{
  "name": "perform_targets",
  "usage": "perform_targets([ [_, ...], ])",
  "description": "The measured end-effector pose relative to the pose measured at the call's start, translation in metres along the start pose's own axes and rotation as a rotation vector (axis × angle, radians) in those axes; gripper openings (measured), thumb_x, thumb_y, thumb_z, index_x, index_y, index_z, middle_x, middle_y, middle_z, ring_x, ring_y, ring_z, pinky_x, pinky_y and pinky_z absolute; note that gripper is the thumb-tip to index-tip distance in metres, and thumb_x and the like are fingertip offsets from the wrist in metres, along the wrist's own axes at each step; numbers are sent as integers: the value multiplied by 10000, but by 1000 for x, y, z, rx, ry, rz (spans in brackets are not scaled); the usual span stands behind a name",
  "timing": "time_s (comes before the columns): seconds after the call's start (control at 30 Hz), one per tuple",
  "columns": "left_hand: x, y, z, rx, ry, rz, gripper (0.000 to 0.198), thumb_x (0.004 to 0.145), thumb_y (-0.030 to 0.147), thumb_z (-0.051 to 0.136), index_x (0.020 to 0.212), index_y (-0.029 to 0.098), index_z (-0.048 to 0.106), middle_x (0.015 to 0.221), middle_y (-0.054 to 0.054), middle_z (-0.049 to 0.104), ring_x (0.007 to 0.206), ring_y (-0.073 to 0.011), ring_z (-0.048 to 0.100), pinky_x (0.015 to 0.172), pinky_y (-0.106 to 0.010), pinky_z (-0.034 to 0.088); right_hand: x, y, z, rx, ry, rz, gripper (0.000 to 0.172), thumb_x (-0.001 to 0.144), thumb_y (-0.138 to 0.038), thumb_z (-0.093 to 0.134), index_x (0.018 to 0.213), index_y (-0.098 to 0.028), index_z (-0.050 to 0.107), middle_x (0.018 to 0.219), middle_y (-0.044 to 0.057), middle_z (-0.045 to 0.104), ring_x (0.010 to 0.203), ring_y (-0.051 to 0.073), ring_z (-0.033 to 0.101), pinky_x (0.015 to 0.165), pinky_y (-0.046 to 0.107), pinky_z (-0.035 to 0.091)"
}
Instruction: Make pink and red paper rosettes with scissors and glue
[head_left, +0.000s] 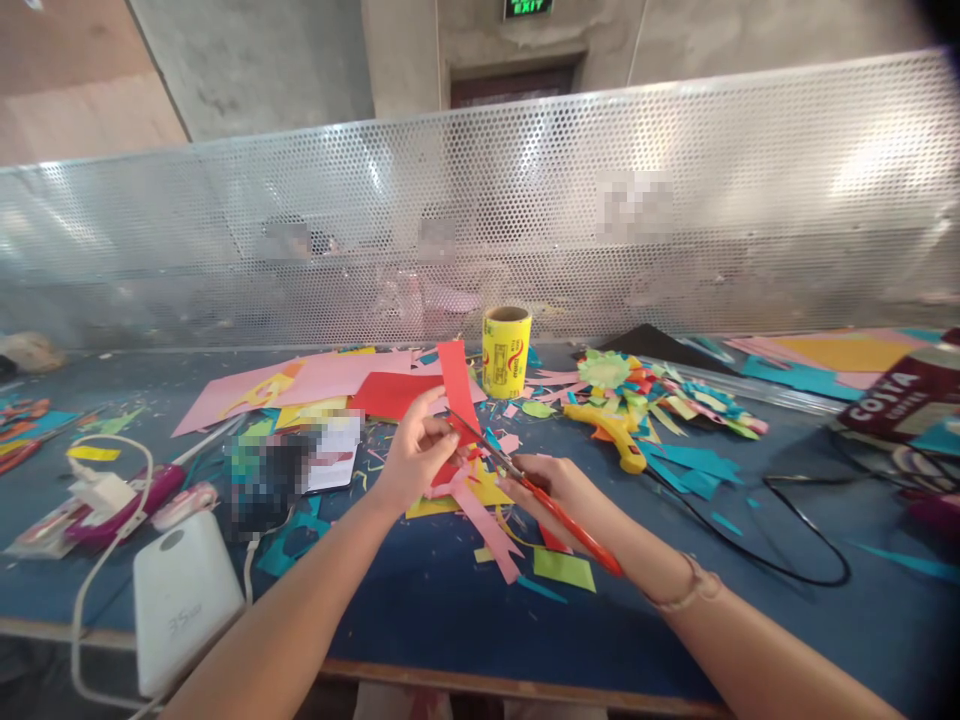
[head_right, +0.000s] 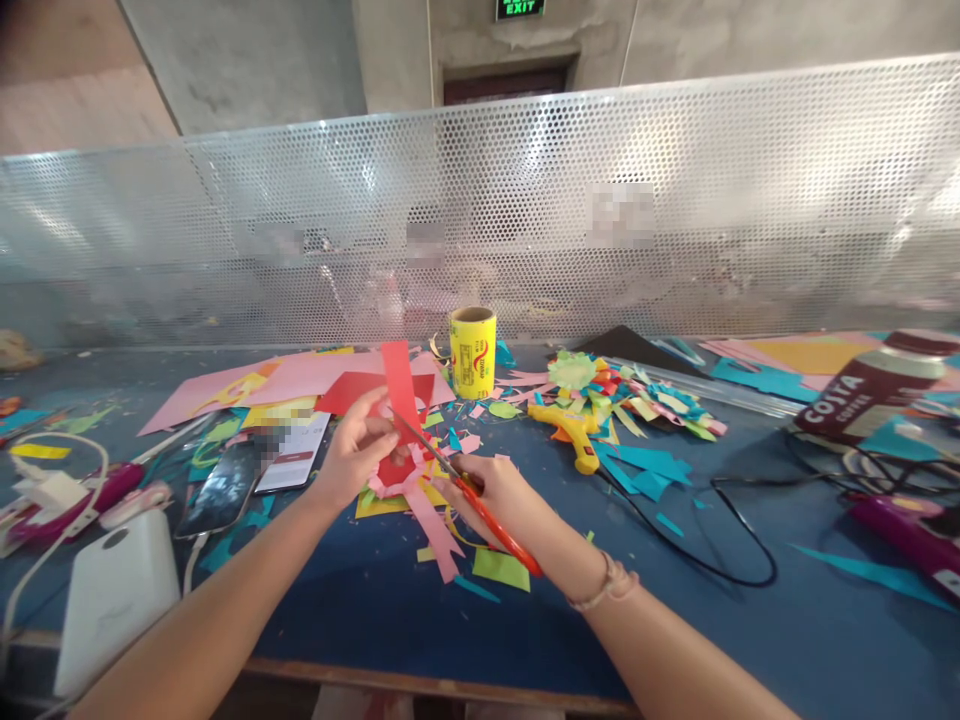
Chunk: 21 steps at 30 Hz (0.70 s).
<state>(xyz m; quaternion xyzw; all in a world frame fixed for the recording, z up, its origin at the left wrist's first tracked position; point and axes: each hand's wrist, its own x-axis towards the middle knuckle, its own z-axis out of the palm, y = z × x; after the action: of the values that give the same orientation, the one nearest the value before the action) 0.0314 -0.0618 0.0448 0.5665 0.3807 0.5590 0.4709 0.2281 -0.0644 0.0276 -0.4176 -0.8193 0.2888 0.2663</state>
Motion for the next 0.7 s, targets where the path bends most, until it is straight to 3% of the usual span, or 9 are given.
perform_targets([
  [0.43, 0, -6, -1, -39, -9, 17, 529, 715, 283, 621, 1192, 167, 421, 673, 0, 631, 570, -146, 628, 611, -293, 521, -1, -8, -4, -45, -14, 6, 276, 790, -402, 509, 647, -192, 400, 507, -54, 378, 471, 78, 315, 460, 222, 265],
  [0.57, 1, -6, 0, -34, 100, 26, 528, 687, 318, 656, 1149, 156, 459, 665, 0, 638, 571, -153, 636, 628, -301, 522, -3, -9, -6, 32, -54, -59, 238, 797, -422, 500, 829, -191, 456, 602, -29, 469, 517, 98, 382, 482, 231, 311],
  [0.7, 3, -6, 2, -29, 230, 25, 415, 667, 340, 675, 999, 150, 513, 635, 3, 637, 587, -170, 648, 641, -309, 522, -1, -5, -3, 188, 0, 33, 221, 795, -406, 523, 817, -195, 463, 655, -15, 501, 568, 107, 419, 518, 242, 354],
])
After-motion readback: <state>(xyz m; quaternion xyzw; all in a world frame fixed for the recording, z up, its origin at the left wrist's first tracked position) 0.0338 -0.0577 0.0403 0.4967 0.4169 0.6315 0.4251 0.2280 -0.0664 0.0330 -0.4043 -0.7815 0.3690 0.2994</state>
